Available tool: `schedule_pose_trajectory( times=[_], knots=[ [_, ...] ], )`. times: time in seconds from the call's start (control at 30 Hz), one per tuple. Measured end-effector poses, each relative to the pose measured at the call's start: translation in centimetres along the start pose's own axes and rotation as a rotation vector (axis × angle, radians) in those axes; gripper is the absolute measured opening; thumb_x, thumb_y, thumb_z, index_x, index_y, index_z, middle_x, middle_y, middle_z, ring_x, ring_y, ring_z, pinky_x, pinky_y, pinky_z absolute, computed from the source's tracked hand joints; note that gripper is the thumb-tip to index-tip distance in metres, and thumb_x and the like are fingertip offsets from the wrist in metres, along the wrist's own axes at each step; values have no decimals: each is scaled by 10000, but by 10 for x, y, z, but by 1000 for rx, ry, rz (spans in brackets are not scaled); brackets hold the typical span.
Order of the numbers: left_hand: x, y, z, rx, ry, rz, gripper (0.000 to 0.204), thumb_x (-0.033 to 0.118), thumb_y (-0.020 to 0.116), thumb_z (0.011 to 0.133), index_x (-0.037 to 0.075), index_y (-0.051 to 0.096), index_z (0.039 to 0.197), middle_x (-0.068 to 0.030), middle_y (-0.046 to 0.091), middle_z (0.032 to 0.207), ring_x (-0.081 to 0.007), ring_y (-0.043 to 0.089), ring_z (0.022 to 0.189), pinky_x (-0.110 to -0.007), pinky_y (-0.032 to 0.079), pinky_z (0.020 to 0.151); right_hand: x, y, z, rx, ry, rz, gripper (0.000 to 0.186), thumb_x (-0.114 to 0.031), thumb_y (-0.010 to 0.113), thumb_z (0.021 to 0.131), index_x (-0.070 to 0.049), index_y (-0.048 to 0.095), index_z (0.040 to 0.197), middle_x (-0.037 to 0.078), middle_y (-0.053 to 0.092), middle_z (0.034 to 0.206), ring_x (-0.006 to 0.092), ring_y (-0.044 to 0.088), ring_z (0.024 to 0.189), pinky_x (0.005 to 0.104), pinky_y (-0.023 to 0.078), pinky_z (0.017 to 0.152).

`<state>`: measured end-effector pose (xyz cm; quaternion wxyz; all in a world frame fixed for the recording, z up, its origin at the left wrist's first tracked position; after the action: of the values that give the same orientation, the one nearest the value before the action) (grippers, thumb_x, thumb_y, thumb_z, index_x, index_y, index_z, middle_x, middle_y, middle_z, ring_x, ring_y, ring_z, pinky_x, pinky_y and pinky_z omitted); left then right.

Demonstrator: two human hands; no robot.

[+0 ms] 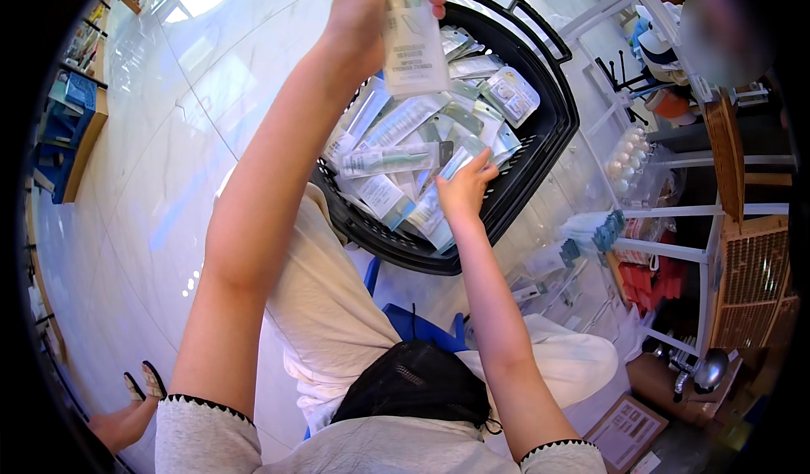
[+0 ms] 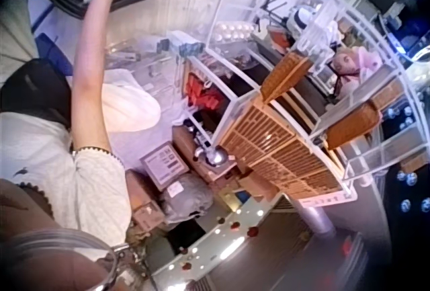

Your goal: The person sits cross-legged on a chair and sorts small packaged items from a black basket into clear plastic organizers. They pick up items, inspect them, and place them into specific compartments within the organizers.

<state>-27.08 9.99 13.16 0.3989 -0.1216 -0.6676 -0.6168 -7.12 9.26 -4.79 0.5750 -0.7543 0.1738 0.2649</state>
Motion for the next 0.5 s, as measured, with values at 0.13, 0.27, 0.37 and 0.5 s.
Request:
schedule_pose_trajectory(
  times=[0.13,0.27,0.37,0.5],
  knots=[
    [8,-10,4,16,76,35,535,490,241,916,22,426,1099,-40,492,763,-148,492,605,-274,451,566,10,-5,11,187,-74,134,878,-9,653,669,43,80,1332,279,234,1265,406,433,1077,399,388,890],
    [13,-11,4,76,37,43,400,376,362,909,28,436,1092,-35,493,751,-148,497,607,-264,449,568,10,-10,14,366,-227,419,641,28,601,723,60,255,1262,220,465,1146,268,529,1001,332,420,836],
    [4,-20,5,146,-32,101,268,176,561,817,27,502,1030,-21,531,751,-131,510,635,-254,446,601,12,-15,18,154,-172,904,325,1,559,806,46,420,1097,100,586,956,131,563,852,243,435,760],
    [-11,-14,1,89,-136,370,321,187,586,773,20,522,1040,0,503,752,-76,476,647,-220,411,596,0,-29,14,133,-255,1026,263,6,544,812,36,440,1052,115,579,964,140,565,860,254,439,763]
  ],
)
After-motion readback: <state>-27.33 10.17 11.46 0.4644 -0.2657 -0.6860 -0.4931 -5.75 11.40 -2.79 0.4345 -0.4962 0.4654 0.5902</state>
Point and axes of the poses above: each hand's wrist, its own z-axis towards the middle knuckle, its own y-axis out of the palm, x = y × z, the point moved 1 cm from there along z, towards the middle knuckle
